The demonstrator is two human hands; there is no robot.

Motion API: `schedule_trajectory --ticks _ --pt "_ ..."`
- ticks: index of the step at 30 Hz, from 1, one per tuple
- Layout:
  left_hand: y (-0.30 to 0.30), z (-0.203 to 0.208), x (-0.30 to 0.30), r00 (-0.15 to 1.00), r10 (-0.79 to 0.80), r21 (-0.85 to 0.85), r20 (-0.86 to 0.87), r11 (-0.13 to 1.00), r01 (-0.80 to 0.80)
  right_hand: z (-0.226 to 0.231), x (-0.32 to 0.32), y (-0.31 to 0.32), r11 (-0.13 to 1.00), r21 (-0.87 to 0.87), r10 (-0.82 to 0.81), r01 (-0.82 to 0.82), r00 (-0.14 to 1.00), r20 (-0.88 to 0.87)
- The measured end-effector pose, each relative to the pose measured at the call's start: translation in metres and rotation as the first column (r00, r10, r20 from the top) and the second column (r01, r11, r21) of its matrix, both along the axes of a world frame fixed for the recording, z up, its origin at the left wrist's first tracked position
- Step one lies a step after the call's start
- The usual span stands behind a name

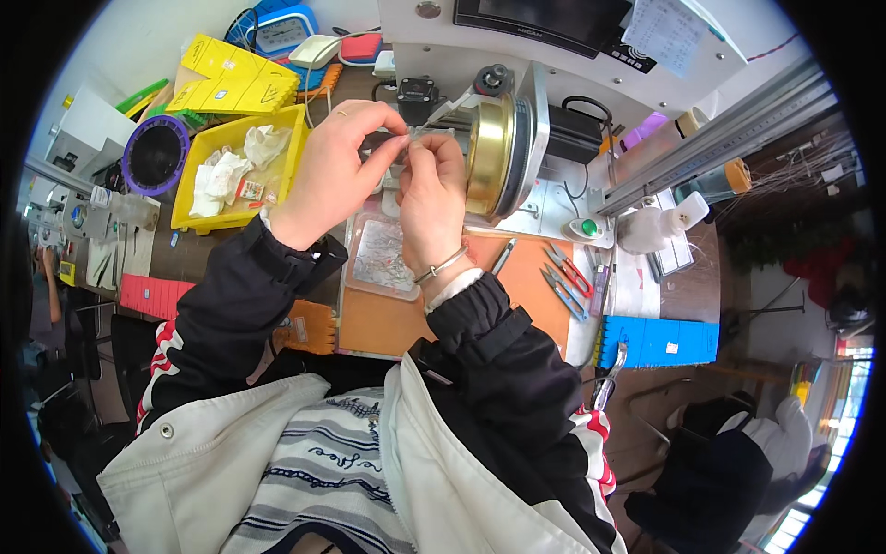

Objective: Assembling small metal components using glue and manual tools.

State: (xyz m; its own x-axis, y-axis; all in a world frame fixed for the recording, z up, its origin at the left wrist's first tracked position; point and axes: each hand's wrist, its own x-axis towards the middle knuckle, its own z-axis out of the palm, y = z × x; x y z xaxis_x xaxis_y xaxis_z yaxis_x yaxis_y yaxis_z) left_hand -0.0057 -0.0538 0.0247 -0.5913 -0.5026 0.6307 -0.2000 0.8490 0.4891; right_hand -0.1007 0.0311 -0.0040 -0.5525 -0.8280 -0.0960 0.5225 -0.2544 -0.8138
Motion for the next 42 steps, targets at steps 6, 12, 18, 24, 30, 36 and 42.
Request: schedule_trajectory --ticks 6,12,18,24,30,36,42 --pt "-0.005 0.011 -0.004 0.983 -0.163 0.021 0.082 0.987 0.161 0.005 -0.002 0.002 1.000 0.009 -0.005 0.004 0.999 0.054" --pt "-0.005 0.012 -0.002 0.977 -0.104 -0.187 0.188 0.972 0.140 0.009 0.004 -0.002 0.998 0.038 -0.050 0.048 0.997 0.064" --pt "-0.001 0.012 -0.004 0.982 -0.083 -0.247 0.168 0.961 0.124 0.012 0.005 -0.002 0.992 0.094 -0.094 0.089 0.994 0.059" --pt "0.004 0.016 0.003 0.973 -0.120 -0.186 0.199 0.970 0.158 0.016 0.006 0.012 0.997 0.065 -0.046 0.041 0.996 0.075" --pt "0.066 0.006 0.027 1.000 0.021 -0.297 -0.018 0.954 -0.025 0.009 0.022 0.058 0.998 -0.030 0.053 -0.051 0.996 0.066" --pt "0.081 -0.004 0.023 0.994 0.103 -0.237 -0.028 0.966 -0.106 0.012 0.016 0.068 0.998 0.003 0.056 -0.056 0.998 0.019" --pt "0.074 -0.007 0.021 0.991 -0.026 0.064 -0.135 0.997 0.035 0.006 0.015 0.066 0.995 -0.059 0.084 -0.078 0.992 0.091"
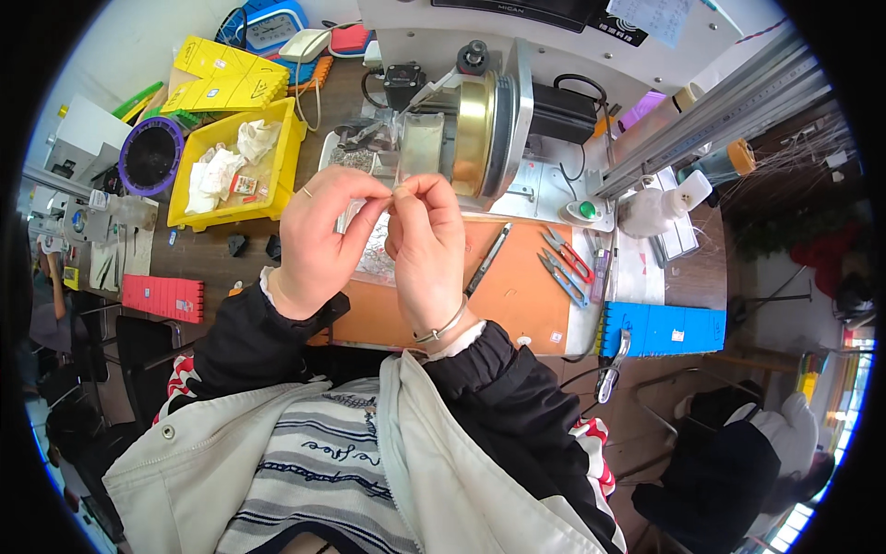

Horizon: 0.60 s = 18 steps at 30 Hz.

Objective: Assembling small metal components using glue and manual tools.

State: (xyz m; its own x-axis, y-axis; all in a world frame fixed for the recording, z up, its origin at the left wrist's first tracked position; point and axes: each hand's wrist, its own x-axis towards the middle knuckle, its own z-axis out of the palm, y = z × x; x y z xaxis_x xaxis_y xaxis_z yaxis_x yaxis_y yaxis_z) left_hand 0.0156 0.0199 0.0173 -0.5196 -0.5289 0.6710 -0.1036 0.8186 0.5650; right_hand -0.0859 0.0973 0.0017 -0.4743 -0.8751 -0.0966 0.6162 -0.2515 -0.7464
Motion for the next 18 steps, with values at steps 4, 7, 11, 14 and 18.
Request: schedule_trajectory --ticks 4,7,11,14,18 --pt "0.000 0.011 -0.004 0.997 -0.075 0.007 -0.008 0.997 0.075 -0.001 -0.005 0.002 1.000 -0.021 -0.008 0.008 1.000 0.021" --pt "-0.001 0.017 -0.005 0.996 -0.052 0.014 0.065 0.999 0.052 -0.005 -0.007 0.002 0.999 -0.027 0.025 -0.023 0.999 0.040" --pt "-0.016 0.030 -0.006 0.986 -0.102 -0.003 0.136 0.995 0.103 0.003 -0.007 0.008 0.994 0.060 0.088 -0.087 0.996 -0.003" --pt "-0.028 0.042 -0.011 0.945 -0.234 0.102 0.228 0.971 0.216 0.001 -0.025 0.033 0.979 0.111 0.181 -0.168 0.976 -0.118" --pt "-0.037 0.045 -0.019 0.851 -0.376 0.155 0.366 0.927 0.342 -0.005 -0.052 0.084 0.974 0.210 0.155 -0.085 0.925 -0.348"
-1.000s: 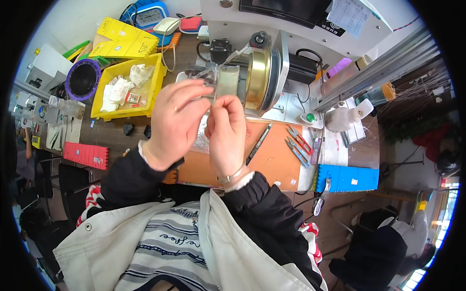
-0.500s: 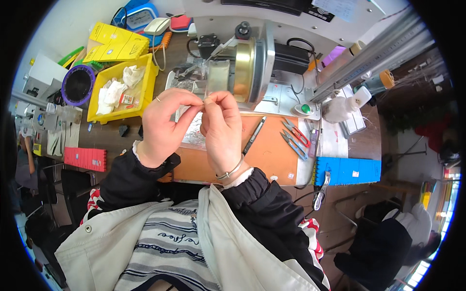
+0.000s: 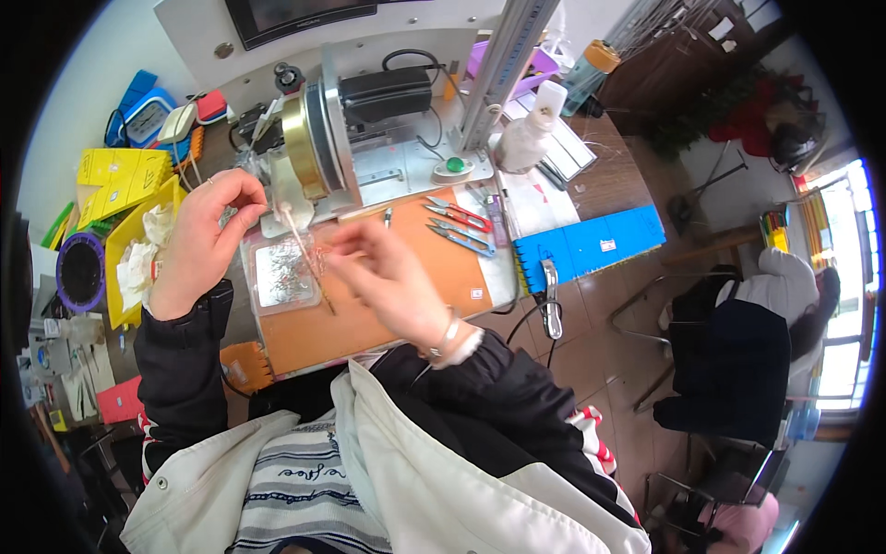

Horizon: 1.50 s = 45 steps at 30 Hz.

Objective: Assembling small metal components using glue and manual tools.

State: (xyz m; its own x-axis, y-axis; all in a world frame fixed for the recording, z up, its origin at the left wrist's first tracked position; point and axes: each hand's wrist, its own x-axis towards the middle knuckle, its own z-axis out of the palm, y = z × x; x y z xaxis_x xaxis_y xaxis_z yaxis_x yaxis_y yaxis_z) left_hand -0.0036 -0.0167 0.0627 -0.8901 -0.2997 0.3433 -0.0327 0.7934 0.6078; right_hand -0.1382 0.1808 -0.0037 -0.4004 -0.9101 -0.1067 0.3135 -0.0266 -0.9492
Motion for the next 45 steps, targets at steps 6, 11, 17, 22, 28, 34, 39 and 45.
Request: schedule_trajectory --ticks 6,11,17,22,28,34,39,45 --pt "0.005 -0.044 -0.003 0.986 0.053 -0.137 -0.156 0.988 -0.075 0.006 -0.063 0.061 0.834 -0.025 -0.531 0.551 0.791 -0.305" --pt "0.011 -0.063 0.002 0.923 0.114 -0.139 -0.367 0.975 -0.175 0.026 -0.144 0.073 0.730 -0.176 -0.636 0.660 0.562 -0.529" --pt "0.007 -0.067 0.004 0.877 0.090 -0.110 -0.471 0.981 -0.159 0.012 -0.224 0.031 0.738 -0.118 -0.556 0.665 0.499 -0.664" --pt "0.006 -0.067 0.007 0.886 0.162 0.053 -0.435 0.986 -0.155 -0.002 -0.248 0.031 0.587 -0.219 -0.713 0.779 0.370 -0.595" --pt "0.005 -0.073 0.010 0.912 0.200 0.305 -0.358 0.948 -0.088 0.041 -0.160 0.041 0.257 -0.555 -0.952 0.791 0.305 -0.006" --pt "0.008 -0.079 0.012 0.920 0.174 0.359 -0.350 0.932 -0.040 0.016 -0.054 -0.008 0.682 -0.651 -0.552 0.333 0.818 -0.160" --pt "0.009 -0.072 0.014 0.906 0.135 0.155 -0.402 0.985 -0.078 -0.008 -0.023 -0.056 0.643 -0.762 -0.405 0.077 0.879 -0.253" --pt "0.008 -0.072 0.012 0.910 0.084 0.082 -0.405 0.995 -0.055 -0.034 -0.007 -0.076 0.499 -0.846 -0.590 0.189 0.789 -0.172"
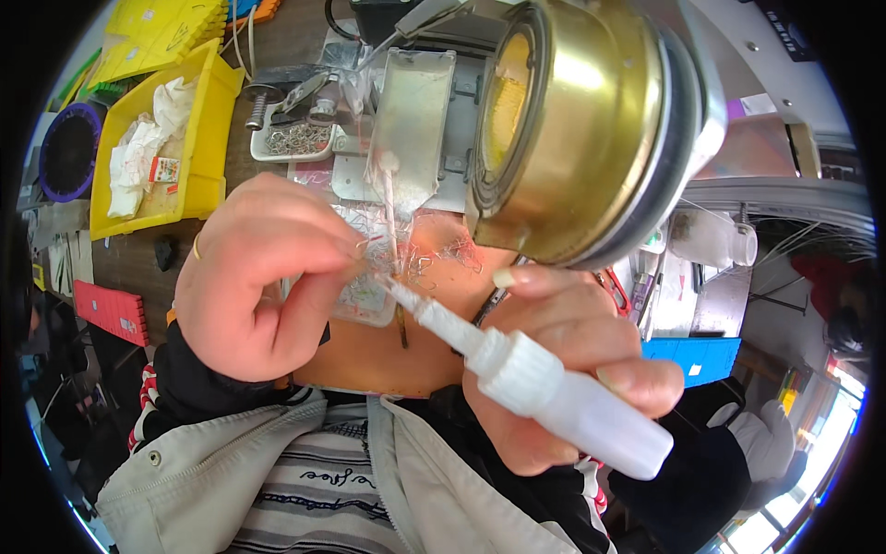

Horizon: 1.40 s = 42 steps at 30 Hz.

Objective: Assembling small metal components using glue and manual tools.

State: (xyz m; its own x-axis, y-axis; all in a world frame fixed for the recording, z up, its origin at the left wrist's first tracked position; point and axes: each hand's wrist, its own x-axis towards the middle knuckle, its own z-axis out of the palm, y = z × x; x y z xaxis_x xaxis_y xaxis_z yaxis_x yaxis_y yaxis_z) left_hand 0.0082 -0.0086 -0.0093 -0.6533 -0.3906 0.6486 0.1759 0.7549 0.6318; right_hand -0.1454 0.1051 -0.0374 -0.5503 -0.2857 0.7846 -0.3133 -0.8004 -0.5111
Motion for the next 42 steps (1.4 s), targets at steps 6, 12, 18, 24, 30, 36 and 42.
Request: schedule_trajectory --ticks 6,12,18,24,30,36,42 --pt "0.000 -0.001 0.007 0.999 -0.011 0.123 0.036 0.992 0.006 0.004 0.006 0.002 1.000 0.021 0.016 -0.016 1.000 0.007" --pt "0.019 0.006 -0.004 0.995 -0.004 0.925 -0.100 0.368 0.094 0.005 -0.002 0.004 0.999 0.029 -0.024 0.024 1.000 -0.009" --pt "0.015 -0.001 -0.002 0.960 -0.097 0.913 -0.262 -0.347 0.214 0.002 -0.003 0.006 0.999 0.031 0.020 -0.019 0.999 -0.027" --pt "0.020 -0.001 -0.003 0.957 -0.092 0.935 -0.274 -0.257 0.244 0.006 -0.006 0.009 0.996 0.059 0.061 -0.060 0.998 -0.021" --pt "0.015 0.000 0.005 0.994 0.015 0.513 0.112 0.856 -0.070 0.004 -0.003 0.005 0.998 -0.001 0.066 -0.066 0.998 0.021" --pt "0.004 -0.002 0.003 0.999 -0.011 0.114 0.034 0.993 0.007 0.003 -0.005 0.004 0.999 0.018 0.028 -0.028 0.999 -0.041" --pt "0.006 -0.003 0.004 0.998 0.059 0.040 0.007 0.997 -0.059 0.002 -0.004 0.002 1.000 0.018 -0.002 0.003 0.999 -0.052"
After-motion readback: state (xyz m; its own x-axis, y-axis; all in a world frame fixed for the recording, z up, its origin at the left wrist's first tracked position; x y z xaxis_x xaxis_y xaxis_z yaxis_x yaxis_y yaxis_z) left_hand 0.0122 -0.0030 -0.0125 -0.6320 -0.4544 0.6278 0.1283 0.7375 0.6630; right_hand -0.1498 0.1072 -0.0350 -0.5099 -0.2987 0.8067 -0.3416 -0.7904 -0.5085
